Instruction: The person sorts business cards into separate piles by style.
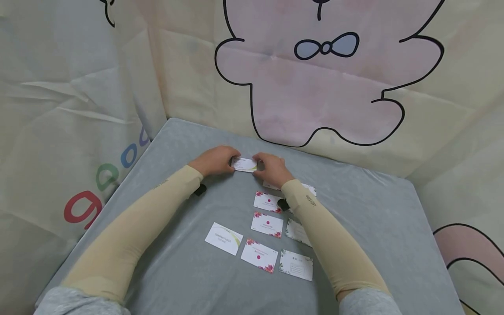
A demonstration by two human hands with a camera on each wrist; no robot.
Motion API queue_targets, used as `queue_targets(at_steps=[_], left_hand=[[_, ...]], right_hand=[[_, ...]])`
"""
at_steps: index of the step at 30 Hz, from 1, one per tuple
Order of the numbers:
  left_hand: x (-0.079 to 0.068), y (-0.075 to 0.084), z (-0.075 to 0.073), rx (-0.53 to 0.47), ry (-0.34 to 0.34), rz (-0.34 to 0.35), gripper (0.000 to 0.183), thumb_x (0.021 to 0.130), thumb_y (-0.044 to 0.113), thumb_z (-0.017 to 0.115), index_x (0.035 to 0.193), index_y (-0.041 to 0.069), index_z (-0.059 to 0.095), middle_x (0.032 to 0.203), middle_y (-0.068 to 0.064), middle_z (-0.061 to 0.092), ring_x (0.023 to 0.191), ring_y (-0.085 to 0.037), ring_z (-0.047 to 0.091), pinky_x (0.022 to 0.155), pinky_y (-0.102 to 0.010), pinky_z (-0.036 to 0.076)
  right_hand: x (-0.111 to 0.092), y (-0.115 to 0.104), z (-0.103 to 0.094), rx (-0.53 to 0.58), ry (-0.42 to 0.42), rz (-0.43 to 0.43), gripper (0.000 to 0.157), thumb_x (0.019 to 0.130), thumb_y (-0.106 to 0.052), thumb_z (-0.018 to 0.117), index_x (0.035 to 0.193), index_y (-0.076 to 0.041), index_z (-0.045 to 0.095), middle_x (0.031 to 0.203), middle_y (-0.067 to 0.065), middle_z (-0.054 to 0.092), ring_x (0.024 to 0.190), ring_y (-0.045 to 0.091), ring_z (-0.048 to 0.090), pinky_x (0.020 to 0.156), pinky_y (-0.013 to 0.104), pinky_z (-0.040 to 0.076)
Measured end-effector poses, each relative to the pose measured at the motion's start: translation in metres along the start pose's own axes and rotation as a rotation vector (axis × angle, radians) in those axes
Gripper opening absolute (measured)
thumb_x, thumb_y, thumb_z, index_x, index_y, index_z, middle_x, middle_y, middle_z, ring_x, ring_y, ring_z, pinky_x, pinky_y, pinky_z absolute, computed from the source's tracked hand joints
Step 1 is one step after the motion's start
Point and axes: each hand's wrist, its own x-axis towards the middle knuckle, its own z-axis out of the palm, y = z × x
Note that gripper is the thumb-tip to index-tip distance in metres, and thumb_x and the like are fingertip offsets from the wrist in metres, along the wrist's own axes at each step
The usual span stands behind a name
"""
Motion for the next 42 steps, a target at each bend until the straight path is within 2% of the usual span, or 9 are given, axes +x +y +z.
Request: queue_targets(at_steps=[7, 14, 22, 28, 31, 34, 38, 42], left_hand=[[0.002, -0.001, 0.002, -0.016, -0.002, -0.015, 0.056, 0.096, 0.018, 0.077, 0.149, 0.003, 0.063, 0.148, -0.014, 0.066, 0.137, -0.030, 0.061, 0.121, -0.047, 0.048], [0.004, 0.000, 0.003, -0.003, -0.010, -0.036, 0.058, 0.095, 0.020, 0.078, 0.150, 0.006, 0.063, 0.145, -0.012, 0.065, 0.130, -0.027, 0.062, 0.117, -0.045, 0.051], [0.004, -0.003, 0.005, 0.000, -0.015, -0.026, 0.059, 0.095, 0.021, 0.078, 0.150, 0.006, 0.062, 0.145, -0.012, 0.064, 0.131, -0.027, 0.062, 0.118, -0.045, 0.050], [-0.003, -0.005, 0.005, -0.025, 0.020, -0.001, 0.061, 0.092, 0.019, 0.080, 0.148, 0.002, 0.062, 0.145, -0.016, 0.062, 0.133, -0.030, 0.060, 0.119, -0.046, 0.049], [-0.016, -0.005, 0.006, -0.024, 0.029, 0.001, 0.066, 0.091, 0.019, 0.081, 0.150, 0.000, 0.059, 0.148, -0.018, 0.059, 0.135, -0.032, 0.058, 0.120, -0.047, 0.047], [-0.039, 0.001, 0.004, -0.012, 0.027, -0.004, 0.072, 0.090, 0.021, 0.083, 0.152, 0.000, 0.055, 0.151, -0.018, 0.057, 0.137, -0.033, 0.058, 0.120, -0.048, 0.047], [-0.083, 0.021, 0.001, -0.027, 0.019, 0.043, 0.073, 0.087, 0.021, 0.087, 0.151, 0.001, 0.058, 0.149, -0.015, 0.062, 0.136, -0.031, 0.062, 0.118, -0.047, 0.050], [-0.130, 0.040, 0.003, -0.086, -0.041, 0.131, 0.065, 0.086, 0.022, 0.091, 0.144, 0.004, 0.067, 0.142, -0.010, 0.071, 0.132, -0.027, 0.066, 0.115, -0.046, 0.053]], right_hand=[[0.000, 0.001, 0.001, -0.003, 0.001, 0.003, 0.058, 0.098, -0.028, 0.081, 0.152, -0.018, 0.061, 0.154, 0.004, 0.063, 0.147, 0.027, 0.055, 0.119, 0.058, 0.034], [0.001, 0.001, 0.002, 0.005, -0.009, 0.008, 0.059, 0.099, -0.027, 0.080, 0.153, -0.018, 0.059, 0.154, 0.005, 0.063, 0.148, 0.027, 0.052, 0.120, 0.059, 0.032], [0.003, 0.003, 0.004, 0.012, -0.020, 0.007, 0.061, 0.099, -0.028, 0.080, 0.155, -0.019, 0.058, 0.153, 0.005, 0.063, 0.149, 0.027, 0.051, 0.117, 0.058, 0.034], [-0.002, -0.001, 0.003, -0.039, -0.016, -0.015, 0.064, 0.099, -0.032, 0.080, 0.156, -0.019, 0.056, 0.161, 0.005, 0.057, 0.152, 0.028, 0.048, 0.118, 0.057, 0.030], [-0.014, -0.008, 0.001, -0.073, 0.004, -0.051, 0.065, 0.099, -0.034, 0.080, 0.157, -0.018, 0.055, 0.161, 0.006, 0.057, 0.151, 0.029, 0.050, 0.117, 0.058, 0.029], [-0.039, -0.020, -0.001, -0.100, 0.035, -0.101, 0.065, 0.099, -0.036, 0.078, 0.157, -0.016, 0.055, 0.158, 0.007, 0.060, 0.147, 0.030, 0.054, 0.115, 0.060, 0.031], [-0.087, -0.043, 0.001, -0.163, 0.076, -0.178, 0.063, 0.099, -0.038, 0.078, 0.153, -0.014, 0.058, 0.149, 0.007, 0.068, 0.138, 0.031, 0.062, 0.112, 0.063, 0.035], [-0.137, -0.067, 0.017, -0.232, 0.096, -0.255, 0.060, 0.097, -0.039, 0.080, 0.148, -0.013, 0.062, 0.138, 0.004, 0.074, 0.128, 0.028, 0.067, 0.108, 0.062, 0.040]])
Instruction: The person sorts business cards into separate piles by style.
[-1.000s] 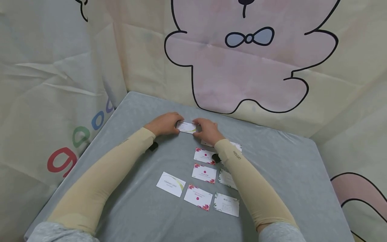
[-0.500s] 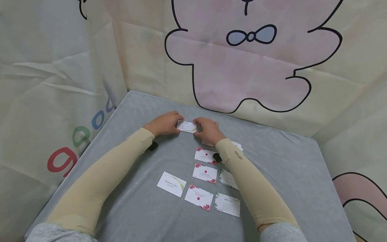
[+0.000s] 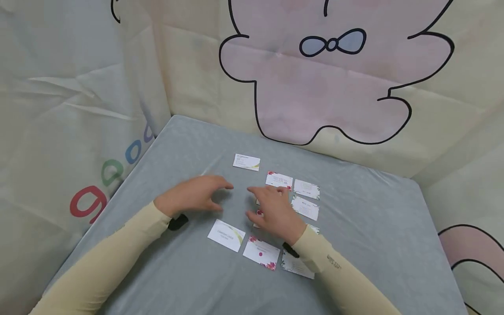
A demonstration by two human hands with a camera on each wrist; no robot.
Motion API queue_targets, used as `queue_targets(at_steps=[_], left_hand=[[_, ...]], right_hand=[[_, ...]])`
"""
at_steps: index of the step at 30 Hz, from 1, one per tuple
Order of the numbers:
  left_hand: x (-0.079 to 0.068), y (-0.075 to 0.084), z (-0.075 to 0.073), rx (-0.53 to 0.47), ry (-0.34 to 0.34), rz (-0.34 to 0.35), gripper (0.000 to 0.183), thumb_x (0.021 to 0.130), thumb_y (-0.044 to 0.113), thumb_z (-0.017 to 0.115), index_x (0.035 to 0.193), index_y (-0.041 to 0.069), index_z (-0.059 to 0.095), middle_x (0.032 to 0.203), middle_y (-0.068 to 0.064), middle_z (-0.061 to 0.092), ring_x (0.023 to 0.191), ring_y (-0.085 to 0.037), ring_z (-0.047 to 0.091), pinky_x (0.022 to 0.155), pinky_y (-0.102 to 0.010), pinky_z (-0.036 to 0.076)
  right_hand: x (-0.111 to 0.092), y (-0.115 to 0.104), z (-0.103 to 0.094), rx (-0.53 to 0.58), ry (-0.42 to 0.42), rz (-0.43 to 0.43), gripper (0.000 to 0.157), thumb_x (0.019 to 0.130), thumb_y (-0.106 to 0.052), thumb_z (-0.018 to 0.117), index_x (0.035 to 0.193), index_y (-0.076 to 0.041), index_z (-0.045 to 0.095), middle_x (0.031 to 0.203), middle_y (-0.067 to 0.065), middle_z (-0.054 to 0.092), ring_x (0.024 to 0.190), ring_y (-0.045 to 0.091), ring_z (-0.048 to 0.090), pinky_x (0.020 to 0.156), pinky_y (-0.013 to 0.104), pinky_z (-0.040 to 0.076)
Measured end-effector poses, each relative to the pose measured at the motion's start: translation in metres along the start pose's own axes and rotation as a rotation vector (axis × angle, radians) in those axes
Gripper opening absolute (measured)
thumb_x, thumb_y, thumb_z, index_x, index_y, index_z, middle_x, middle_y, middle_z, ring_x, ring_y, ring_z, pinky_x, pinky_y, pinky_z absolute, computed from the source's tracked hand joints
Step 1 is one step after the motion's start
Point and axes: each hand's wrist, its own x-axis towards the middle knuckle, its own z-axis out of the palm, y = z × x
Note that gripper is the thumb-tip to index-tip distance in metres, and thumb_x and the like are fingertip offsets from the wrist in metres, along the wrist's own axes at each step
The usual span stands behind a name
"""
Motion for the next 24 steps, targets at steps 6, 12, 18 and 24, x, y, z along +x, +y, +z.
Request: queue_targets(at_steps=[6, 12, 18, 24], left_hand=[[-0.042, 0.022, 0.018, 0.000, -0.054, 0.036, 0.065, 0.077, 0.022, 0.098, 0.136, 0.011, 0.073, 0.132, 0.000, 0.075, 0.121, -0.020, 0.070, 0.107, -0.041, 0.057], [-0.057, 0.027, 0.034, 0.037, -0.032, 0.009, 0.060, 0.077, 0.018, 0.097, 0.132, 0.013, 0.074, 0.130, 0.002, 0.076, 0.117, -0.017, 0.072, 0.104, -0.039, 0.059], [-0.058, 0.030, 0.037, 0.052, -0.008, 0.015, 0.052, 0.080, 0.017, 0.095, 0.128, 0.014, 0.077, 0.126, 0.003, 0.078, 0.114, -0.015, 0.073, 0.101, -0.039, 0.060], [-0.060, 0.037, 0.037, 0.062, -0.006, 0.043, 0.049, 0.081, 0.018, 0.094, 0.128, 0.016, 0.077, 0.125, 0.005, 0.078, 0.113, -0.013, 0.073, 0.100, -0.037, 0.060]], right_hand=[[-0.040, -0.038, 0.019, -0.018, 0.022, -0.093, 0.063, 0.091, -0.046, 0.083, 0.141, -0.012, 0.064, 0.117, -0.003, 0.077, 0.114, 0.020, 0.066, 0.107, 0.052, 0.041], [-0.054, -0.044, 0.031, -0.080, 0.048, -0.073, 0.063, 0.086, -0.048, 0.088, 0.134, -0.016, 0.065, 0.119, -0.006, 0.076, 0.112, 0.016, 0.067, 0.106, 0.047, 0.042], [-0.062, -0.044, 0.031, -0.058, 0.053, -0.055, 0.067, 0.083, -0.051, 0.091, 0.134, -0.017, 0.066, 0.120, -0.005, 0.076, 0.113, 0.016, 0.067, 0.105, 0.047, 0.042], [-0.069, -0.045, 0.029, -0.017, 0.053, -0.063, 0.064, 0.084, -0.046, 0.091, 0.135, -0.017, 0.067, 0.122, -0.006, 0.077, 0.113, 0.016, 0.067, 0.106, 0.048, 0.041]])
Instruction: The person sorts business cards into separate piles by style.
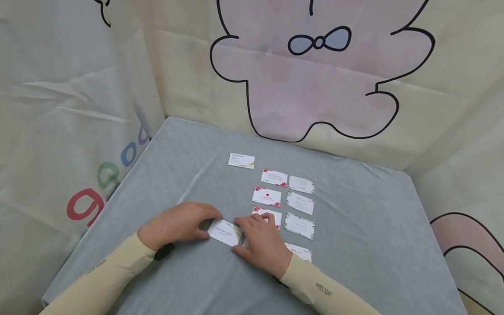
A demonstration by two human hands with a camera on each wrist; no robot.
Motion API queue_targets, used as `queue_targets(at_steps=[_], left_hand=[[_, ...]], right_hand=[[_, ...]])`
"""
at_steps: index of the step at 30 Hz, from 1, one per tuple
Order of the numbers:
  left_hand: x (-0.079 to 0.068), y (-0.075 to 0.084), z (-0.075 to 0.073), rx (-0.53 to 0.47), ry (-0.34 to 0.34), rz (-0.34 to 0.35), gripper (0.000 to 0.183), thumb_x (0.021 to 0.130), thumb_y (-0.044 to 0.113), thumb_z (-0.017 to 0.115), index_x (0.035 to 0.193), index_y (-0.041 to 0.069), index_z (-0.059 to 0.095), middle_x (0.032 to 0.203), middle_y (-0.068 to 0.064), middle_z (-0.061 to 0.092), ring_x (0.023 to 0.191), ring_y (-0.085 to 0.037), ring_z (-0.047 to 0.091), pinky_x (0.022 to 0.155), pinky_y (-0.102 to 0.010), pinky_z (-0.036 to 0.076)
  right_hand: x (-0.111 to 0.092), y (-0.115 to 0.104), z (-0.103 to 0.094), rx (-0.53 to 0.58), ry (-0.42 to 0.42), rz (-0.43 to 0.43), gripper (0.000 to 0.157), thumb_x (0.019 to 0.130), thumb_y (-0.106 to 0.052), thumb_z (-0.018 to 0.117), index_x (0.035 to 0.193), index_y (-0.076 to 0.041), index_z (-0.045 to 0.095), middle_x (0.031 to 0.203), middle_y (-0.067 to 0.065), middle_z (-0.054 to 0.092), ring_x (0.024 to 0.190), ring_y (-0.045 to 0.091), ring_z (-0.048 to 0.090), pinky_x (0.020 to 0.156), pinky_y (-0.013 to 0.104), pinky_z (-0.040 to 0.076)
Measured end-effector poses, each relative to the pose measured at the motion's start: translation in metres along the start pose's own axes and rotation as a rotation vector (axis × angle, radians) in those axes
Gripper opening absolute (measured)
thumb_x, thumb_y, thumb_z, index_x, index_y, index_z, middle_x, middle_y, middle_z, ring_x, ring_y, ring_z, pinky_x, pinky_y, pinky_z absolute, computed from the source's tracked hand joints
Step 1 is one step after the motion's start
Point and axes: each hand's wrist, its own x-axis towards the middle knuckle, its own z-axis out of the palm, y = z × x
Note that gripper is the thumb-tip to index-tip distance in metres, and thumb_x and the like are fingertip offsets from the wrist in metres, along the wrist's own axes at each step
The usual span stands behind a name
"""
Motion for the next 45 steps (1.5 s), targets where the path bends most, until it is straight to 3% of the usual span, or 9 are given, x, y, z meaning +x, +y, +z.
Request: queue_targets(at_steps=[7, 22, 28, 35, 45], left_hand=[[-0.001, 0.001, 0.003, 0.015, 0.028, 0.026, 0.045, 0.083, 0.016, 0.093, 0.126, 0.016, 0.078, 0.121, 0.005, 0.079, 0.109, -0.012, 0.074, 0.098, -0.036, 0.061], [-0.004, -0.002, 0.007, -0.002, 0.043, 0.033, 0.046, 0.085, 0.019, 0.093, 0.128, 0.016, 0.077, 0.122, 0.006, 0.079, 0.107, -0.011, 0.074, 0.095, -0.034, 0.062], [0.002, -0.003, 0.005, 0.020, 0.052, 0.028, 0.049, 0.088, 0.018, 0.089, 0.133, 0.009, 0.074, 0.125, 0.000, 0.078, 0.110, -0.015, 0.073, 0.098, -0.038, 0.061], [0.038, -0.017, -0.012, 0.037, 0.050, -0.026, 0.057, 0.092, 0.019, 0.085, 0.143, 0.003, 0.066, 0.134, -0.009, 0.074, 0.117, -0.021, 0.071, 0.103, -0.042, 0.060], [0.115, -0.054, -0.038, 0.047, 0.030, -0.159, 0.061, 0.098, 0.019, 0.077, 0.153, 0.001, 0.057, 0.152, -0.016, 0.063, 0.141, -0.031, 0.061, 0.121, -0.049, 0.049]], right_hand=[[0.000, -0.001, -0.001, 0.045, -0.020, 0.000, 0.054, 0.088, -0.033, 0.089, 0.135, -0.018, 0.067, 0.121, -0.007, 0.076, 0.114, 0.015, 0.067, 0.106, 0.047, 0.041], [-0.003, -0.001, 0.000, 0.058, 0.038, 0.020, 0.055, 0.084, -0.034, 0.094, 0.130, -0.016, 0.070, 0.115, -0.006, 0.074, 0.112, 0.016, 0.066, 0.103, 0.048, 0.041], [0.005, 0.003, -0.004, 0.061, 0.016, 0.036, 0.053, 0.086, -0.030, 0.092, 0.132, -0.015, 0.070, 0.116, -0.003, 0.074, 0.114, 0.019, 0.067, 0.102, 0.050, 0.042], [0.045, 0.038, -0.013, 0.120, -0.052, 0.094, 0.054, 0.090, -0.025, 0.088, 0.139, -0.012, 0.068, 0.129, 0.004, 0.074, 0.127, 0.026, 0.065, 0.107, 0.059, 0.039], [0.119, 0.115, -0.019, 0.196, -0.140, 0.146, 0.059, 0.098, -0.029, 0.082, 0.151, -0.016, 0.061, 0.148, 0.005, 0.068, 0.148, 0.028, 0.055, 0.119, 0.060, 0.032]])
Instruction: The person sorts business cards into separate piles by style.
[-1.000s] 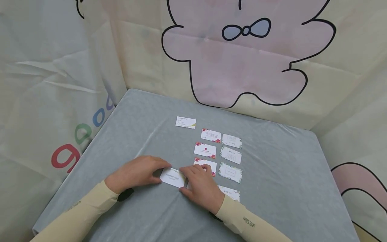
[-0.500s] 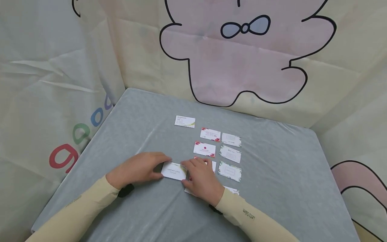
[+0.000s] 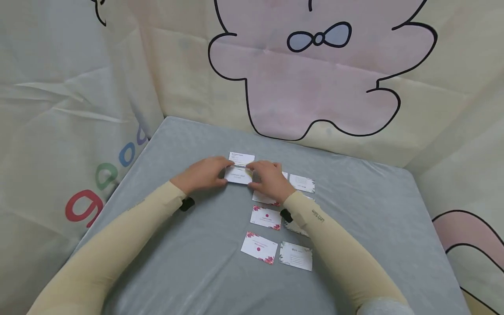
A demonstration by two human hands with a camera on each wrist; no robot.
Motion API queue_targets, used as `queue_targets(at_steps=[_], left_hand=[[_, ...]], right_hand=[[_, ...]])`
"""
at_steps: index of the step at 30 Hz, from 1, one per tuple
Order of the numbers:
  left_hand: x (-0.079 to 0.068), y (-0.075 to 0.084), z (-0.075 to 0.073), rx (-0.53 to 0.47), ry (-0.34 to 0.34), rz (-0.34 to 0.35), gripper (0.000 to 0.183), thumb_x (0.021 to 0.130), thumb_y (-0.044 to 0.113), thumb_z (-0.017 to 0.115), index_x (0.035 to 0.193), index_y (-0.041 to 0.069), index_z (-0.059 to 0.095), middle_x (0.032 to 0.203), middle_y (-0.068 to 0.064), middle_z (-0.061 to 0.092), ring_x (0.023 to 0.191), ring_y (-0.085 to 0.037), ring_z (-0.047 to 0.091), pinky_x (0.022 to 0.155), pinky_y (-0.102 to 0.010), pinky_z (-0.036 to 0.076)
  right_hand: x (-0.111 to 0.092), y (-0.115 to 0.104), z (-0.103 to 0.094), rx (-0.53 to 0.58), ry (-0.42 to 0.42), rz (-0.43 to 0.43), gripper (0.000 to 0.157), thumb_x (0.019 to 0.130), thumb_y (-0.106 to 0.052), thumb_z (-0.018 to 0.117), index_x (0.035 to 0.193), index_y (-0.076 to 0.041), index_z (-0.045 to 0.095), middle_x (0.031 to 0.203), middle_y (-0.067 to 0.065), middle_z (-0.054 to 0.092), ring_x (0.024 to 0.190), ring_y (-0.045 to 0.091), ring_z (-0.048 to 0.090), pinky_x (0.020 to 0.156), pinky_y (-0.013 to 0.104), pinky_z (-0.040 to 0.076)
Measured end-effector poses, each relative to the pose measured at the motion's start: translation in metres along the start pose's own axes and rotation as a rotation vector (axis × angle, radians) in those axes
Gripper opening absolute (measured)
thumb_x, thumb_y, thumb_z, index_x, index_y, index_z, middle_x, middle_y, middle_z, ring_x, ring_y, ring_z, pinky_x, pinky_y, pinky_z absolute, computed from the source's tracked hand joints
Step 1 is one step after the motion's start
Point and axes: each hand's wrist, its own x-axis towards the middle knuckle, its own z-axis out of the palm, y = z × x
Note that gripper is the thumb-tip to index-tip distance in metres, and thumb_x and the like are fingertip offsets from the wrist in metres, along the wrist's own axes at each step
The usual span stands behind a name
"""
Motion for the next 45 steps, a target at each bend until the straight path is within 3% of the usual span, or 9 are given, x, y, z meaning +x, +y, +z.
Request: queue_targets(at_steps=[6, 11, 20, 26, 32, 38, 45], left_hand=[[0.044, -0.018, -0.006, -0.035, 0.019, -0.043, 0.059, 0.101, 0.014, 0.070, 0.156, 0.001, 0.053, 0.157, -0.018, 0.059, 0.148, -0.034, 0.055, 0.126, -0.049, 0.044], [0.060, -0.029, -0.003, -0.062, -0.006, -0.085, 0.059, 0.103, 0.014, 0.070, 0.157, 0.001, 0.052, 0.160, -0.018, 0.057, 0.152, -0.034, 0.051, 0.129, -0.049, 0.040], [0.066, -0.034, 0.002, -0.101, 0.002, -0.049, 0.057, 0.102, 0.015, 0.069, 0.156, 0.001, 0.055, 0.158, -0.017, 0.059, 0.151, -0.034, 0.052, 0.129, -0.048, 0.040], [0.063, -0.033, 0.004, -0.084, 0.003, -0.074, 0.058, 0.101, 0.015, 0.069, 0.156, 0.001, 0.054, 0.159, -0.017, 0.057, 0.151, -0.034, 0.051, 0.129, -0.049, 0.039], [0.065, -0.016, 0.004, 0.013, 0.025, -0.046, 0.063, 0.101, 0.022, 0.071, 0.158, 0.004, 0.052, 0.163, -0.015, 0.053, 0.156, -0.033, 0.045, 0.132, -0.047, 0.036], [0.074, 0.009, 0.006, -0.028, -0.008, 0.070, 0.064, 0.100, 0.027, 0.075, 0.157, 0.006, 0.054, 0.159, -0.013, 0.058, 0.153, -0.031, 0.048, 0.131, -0.045, 0.037], [0.073, 0.007, 0.008, -0.065, -0.049, 0.057, 0.068, 0.097, 0.033, 0.082, 0.155, 0.008, 0.057, 0.158, -0.010, 0.059, 0.154, -0.028, 0.048, 0.132, -0.043, 0.036]], right_hand=[[0.040, 0.018, -0.009, 0.013, 0.006, 0.080, 0.061, 0.100, -0.028, 0.079, 0.155, -0.015, 0.056, 0.147, 0.006, 0.067, 0.144, 0.027, 0.058, 0.115, 0.056, 0.033], [0.055, 0.025, -0.009, 0.037, -0.013, 0.118, 0.060, 0.102, -0.028, 0.077, 0.156, -0.015, 0.055, 0.149, 0.008, 0.066, 0.144, 0.027, 0.059, 0.120, 0.060, 0.032], [0.055, 0.032, -0.005, 0.040, -0.023, 0.137, 0.055, 0.102, -0.027, 0.076, 0.153, -0.015, 0.059, 0.156, 0.007, 0.061, 0.150, 0.027, 0.052, 0.120, 0.057, 0.032], [0.054, 0.033, -0.003, 0.050, -0.032, 0.132, 0.054, 0.102, -0.030, 0.076, 0.152, -0.015, 0.061, 0.157, 0.007, 0.059, 0.150, 0.027, 0.052, 0.118, 0.058, 0.033], [0.043, 0.040, -0.010, 0.058, -0.013, 0.159, 0.056, 0.101, -0.032, 0.077, 0.152, -0.017, 0.060, 0.158, 0.008, 0.058, 0.152, 0.029, 0.050, 0.126, 0.069, 0.026], [0.022, 0.048, -0.019, 0.033, 0.003, 0.173, 0.053, 0.101, -0.034, 0.075, 0.150, -0.016, 0.063, 0.158, 0.010, 0.059, 0.154, 0.033, 0.047, 0.123, 0.071, 0.028], [0.009, 0.049, -0.020, 0.015, 0.014, 0.195, 0.057, 0.097, -0.039, 0.082, 0.145, -0.015, 0.067, 0.151, 0.010, 0.066, 0.146, 0.034, 0.052, 0.112, 0.062, 0.032]])
